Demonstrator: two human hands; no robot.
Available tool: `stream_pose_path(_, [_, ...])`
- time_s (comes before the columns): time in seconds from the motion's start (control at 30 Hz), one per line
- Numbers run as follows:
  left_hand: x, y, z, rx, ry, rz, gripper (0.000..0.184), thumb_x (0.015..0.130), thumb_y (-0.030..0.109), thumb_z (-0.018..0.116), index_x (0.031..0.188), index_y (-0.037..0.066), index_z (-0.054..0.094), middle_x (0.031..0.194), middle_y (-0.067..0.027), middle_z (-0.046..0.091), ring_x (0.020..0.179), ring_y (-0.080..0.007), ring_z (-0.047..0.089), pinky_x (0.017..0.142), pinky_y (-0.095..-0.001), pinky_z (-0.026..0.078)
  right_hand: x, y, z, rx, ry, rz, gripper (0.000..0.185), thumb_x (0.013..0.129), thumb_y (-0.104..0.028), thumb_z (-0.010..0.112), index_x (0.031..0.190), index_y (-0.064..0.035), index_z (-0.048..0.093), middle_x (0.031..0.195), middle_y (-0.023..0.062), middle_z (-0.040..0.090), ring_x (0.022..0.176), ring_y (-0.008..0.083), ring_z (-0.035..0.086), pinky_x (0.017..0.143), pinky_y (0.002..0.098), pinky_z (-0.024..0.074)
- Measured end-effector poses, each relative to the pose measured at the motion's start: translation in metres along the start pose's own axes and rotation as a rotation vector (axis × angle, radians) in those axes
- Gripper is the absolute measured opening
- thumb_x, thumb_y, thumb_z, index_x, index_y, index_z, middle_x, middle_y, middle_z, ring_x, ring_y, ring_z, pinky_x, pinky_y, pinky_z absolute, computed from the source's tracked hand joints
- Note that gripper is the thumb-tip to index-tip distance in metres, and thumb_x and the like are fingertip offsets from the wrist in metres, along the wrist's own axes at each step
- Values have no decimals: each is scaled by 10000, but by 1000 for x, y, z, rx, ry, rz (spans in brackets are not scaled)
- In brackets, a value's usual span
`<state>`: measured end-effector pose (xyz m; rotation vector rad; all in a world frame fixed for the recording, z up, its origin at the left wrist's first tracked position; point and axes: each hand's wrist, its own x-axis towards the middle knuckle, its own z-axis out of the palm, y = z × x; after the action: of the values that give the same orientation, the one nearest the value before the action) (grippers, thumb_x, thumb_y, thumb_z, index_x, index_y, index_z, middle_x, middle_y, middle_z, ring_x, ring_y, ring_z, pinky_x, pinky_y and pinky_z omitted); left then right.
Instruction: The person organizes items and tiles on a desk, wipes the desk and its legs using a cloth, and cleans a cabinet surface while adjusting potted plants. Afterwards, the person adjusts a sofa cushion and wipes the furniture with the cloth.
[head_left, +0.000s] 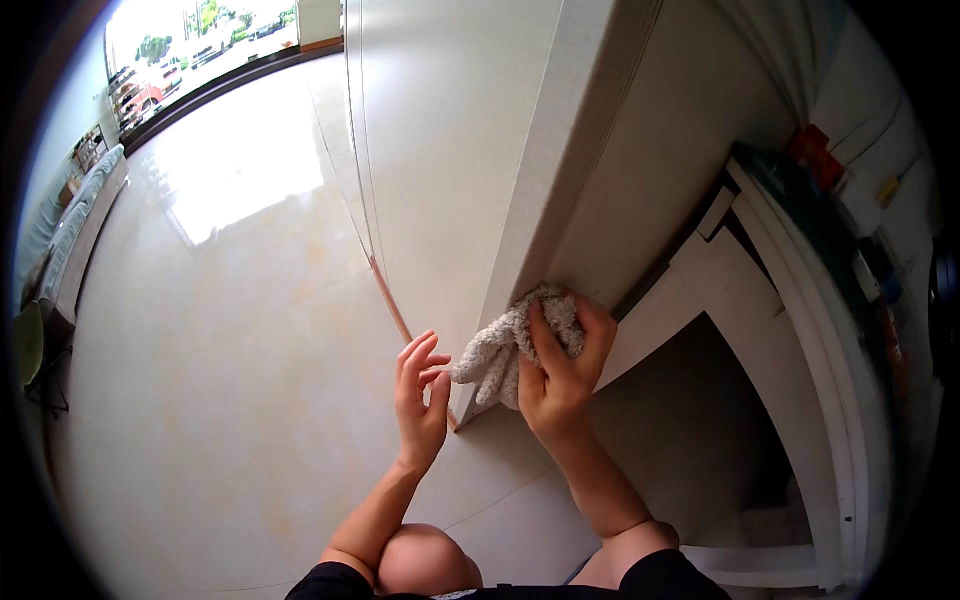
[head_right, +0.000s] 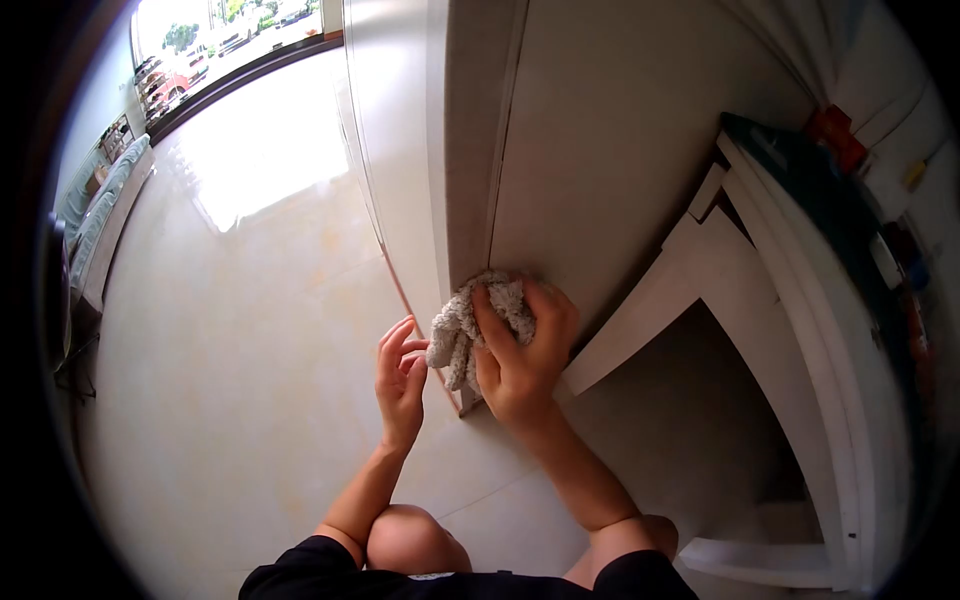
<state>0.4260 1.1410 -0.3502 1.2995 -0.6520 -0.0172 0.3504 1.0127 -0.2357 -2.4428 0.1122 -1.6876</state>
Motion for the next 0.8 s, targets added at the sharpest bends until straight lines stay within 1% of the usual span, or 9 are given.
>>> stream_pose_path(0.13, [0, 9, -4, 43, -21, 29, 442, 904, -51, 505, 1337, 35, 490, 1370, -108, 449, 1051, -176, 582, 842, -300, 505, 59, -7, -12, -11, 132, -58, 392, 764, 29, 620, 1151, 6, 681, 1218, 200, 468, 1084, 325, 527, 909, 400, 463])
stream_pose_path(0.23, [1, 11, -7, -8, 1, 6, 432, 903, -48, 511, 1327, 37, 500, 1365, -109, 456, 1050, -178, 585, 838, -298, 505, 75, -7, -11, -63, 200, -115, 405, 780, 22, 625, 1181, -4, 668, 1243, 211, 463, 1080, 325, 546, 908, 393, 476])
stream_pose_path(0.33, [3, 12, -10, -31, 4, -19, 422, 903, -41, 518, 1317, 44, 513, 1349, -108, 474, 1045, -178, 588, 838, -306, 507, 6, -2, 1, -73, 41, -5, 404, 790, 25, 614, 1192, 35, 645, 1259, 239, 449, 1127, 335, 519, 930, 413, 467])
stream_pose_path(0.4, [4, 13, -11, -28, -10, -40, 406, 902, -34, 529, 1300, 46, 530, 1324, -103, 492, 1031, -175, 590, 840, -312, 507, -49, 3, 13, -8, -88, -11, 402, 794, 36, 597, 1194, 48, 638, 1271, 257, 443, 1158, 355, 500, 947, 431, 458])
stream_pose_path(0.5, [2, 11, -13, -28, -63, -61, 387, 899, -32, 536, 1278, 45, 545, 1310, -102, 501, 1017, -179, 592, 840, -310, 507, -60, 11, 12, -65, -96, 1, 418, 790, 42, 592, 1206, 34, 638, 1284, 259, 447, 1175, 372, 497, 963, 440, 447])
stream_pose_path(0.6, [2, 15, -15, -36, -96, -65, 372, 896, -38, 537, 1259, 40, 556, 1280, -105, 522, 1001, -190, 595, 827, -312, 509, 27, 10, 8, -91, 215, -163, 375, 873, -42, 612, 1244, 12, 614, 1285, 232, 484, 1128, 342, 562, 917, 391, 495])
stream_pose_path(0.63, [3, 14, -16, -38, -111, -59, 369, 895, -39, 537, 1255, 39, 558, 1273, -105, 528, 999, -192, 595, 824, -313, 510, 61, 4, -2, -147, 252, -177, 351, 899, -68, 602, 1241, 11, 614, 1256, 214, 519, 1121, 332, 572, 904, 381, 506])
stream_pose_path(0.73, [3, 9, -16, -43, -79, -70, 347, 898, -39, 531, 1235, 36, 572, 1261, -100, 539, 993, -191, 597, 814, -304, 506, 96, -6, -11, -175, 311, -107, 356, 875, -68, 591, 1224, -12, 634, 1211, 237, 547, 1129, 338, 529, 910, 410, 476])
stream_pose_path(0.8, [0, 9, -21, -56, -42, -103, 344, 905, -37, 517, 1239, 30, 569, 1272, -97, 532, 1000, -181, 593, 821, -296, 500, 63, -5, -2, -141, 234, -120, 389, 836, -81, 626, 1210, 26, 627, 1242, 252, 519, 1147, 368, 493, 955, 436, 421])
